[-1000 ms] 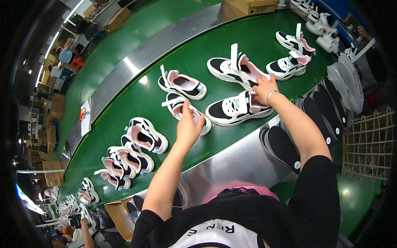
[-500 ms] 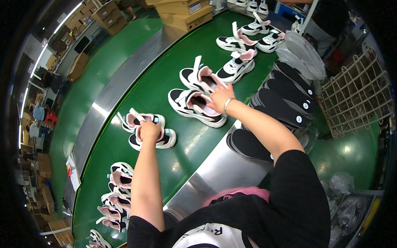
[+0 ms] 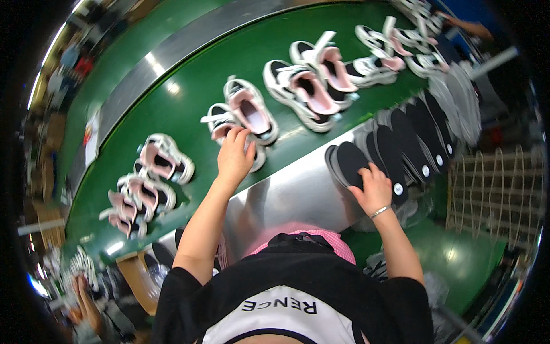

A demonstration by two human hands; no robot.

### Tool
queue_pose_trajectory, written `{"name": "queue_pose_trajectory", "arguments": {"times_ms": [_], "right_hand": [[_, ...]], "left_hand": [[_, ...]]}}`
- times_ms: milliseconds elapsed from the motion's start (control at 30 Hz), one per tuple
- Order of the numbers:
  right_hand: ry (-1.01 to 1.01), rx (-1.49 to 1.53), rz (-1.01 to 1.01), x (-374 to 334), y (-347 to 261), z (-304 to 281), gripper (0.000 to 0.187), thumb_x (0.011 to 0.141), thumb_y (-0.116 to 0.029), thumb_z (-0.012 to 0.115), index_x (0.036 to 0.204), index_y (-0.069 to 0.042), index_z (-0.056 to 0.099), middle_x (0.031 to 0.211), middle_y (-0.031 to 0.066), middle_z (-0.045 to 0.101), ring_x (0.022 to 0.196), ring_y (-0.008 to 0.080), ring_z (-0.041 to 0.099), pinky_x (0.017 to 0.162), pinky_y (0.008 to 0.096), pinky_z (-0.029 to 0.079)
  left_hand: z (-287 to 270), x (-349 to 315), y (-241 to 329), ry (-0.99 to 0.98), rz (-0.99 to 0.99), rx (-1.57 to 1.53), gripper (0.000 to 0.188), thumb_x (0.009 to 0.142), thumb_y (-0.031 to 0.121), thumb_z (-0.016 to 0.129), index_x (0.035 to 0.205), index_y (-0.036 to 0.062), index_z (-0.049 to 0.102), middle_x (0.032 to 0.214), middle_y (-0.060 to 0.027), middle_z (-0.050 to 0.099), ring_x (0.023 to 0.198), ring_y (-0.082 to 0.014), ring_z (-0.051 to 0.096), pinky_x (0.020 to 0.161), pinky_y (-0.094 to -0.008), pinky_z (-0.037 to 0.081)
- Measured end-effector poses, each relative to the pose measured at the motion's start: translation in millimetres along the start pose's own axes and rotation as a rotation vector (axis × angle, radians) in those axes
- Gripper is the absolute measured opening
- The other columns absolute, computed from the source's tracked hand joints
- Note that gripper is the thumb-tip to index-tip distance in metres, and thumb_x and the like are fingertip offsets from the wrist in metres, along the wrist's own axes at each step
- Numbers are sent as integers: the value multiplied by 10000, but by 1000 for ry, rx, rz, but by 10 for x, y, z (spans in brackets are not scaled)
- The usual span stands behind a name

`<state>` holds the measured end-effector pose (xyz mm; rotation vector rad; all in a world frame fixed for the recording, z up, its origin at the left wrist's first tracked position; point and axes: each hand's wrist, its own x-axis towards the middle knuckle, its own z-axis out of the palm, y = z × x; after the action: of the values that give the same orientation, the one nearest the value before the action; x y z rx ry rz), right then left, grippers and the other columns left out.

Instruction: The person inserts black insoles into footwear on a green assembly line conveyor belt. They pick up a stack of insoles, retrieve individual insoles from a nearby shelf, and place them inside the shoes, using their hands to press and fit them into place.

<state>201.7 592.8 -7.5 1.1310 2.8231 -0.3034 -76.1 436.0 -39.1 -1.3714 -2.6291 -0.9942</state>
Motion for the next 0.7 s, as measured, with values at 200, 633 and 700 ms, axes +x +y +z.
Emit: {"name": "queue_pose_trajectory", "arguments": {"times_ms": [200, 633, 700], "right_hand": [[261, 119, -143, -44, -2, -111, 290, 621, -196, 657, 853, -68, 539, 1010, 142, 489, 934, 291, 473, 795, 382, 365], [-71, -261, -895, 1064, -2039, 100, 66, 663, -117, 527, 685, -86, 581, 850, 49, 496, 741, 217, 533, 571, 330, 474], [-116, -301, -891, 1187, -2216, 377, 122, 666, -81, 521, 756, -37, 590, 861, 121, 521, 707, 247, 553, 610, 335, 484]], "left_hand": [[-191, -397, -461, 181, -543, -191, 383, 705, 229, 621, 983, 16, 464, 969, -141, 494, 921, -282, 472, 777, -366, 382], [-15, 112, -611, 202, -555, -238, 281, 805, 276, 485, 808, 8, 569, 734, -182, 586, 697, -343, 563, 623, -391, 432], [25, 54, -622, 191, -580, -249, 280, 804, 278, 482, 785, 8, 555, 735, -190, 579, 697, -361, 553, 616, -401, 429]]}}
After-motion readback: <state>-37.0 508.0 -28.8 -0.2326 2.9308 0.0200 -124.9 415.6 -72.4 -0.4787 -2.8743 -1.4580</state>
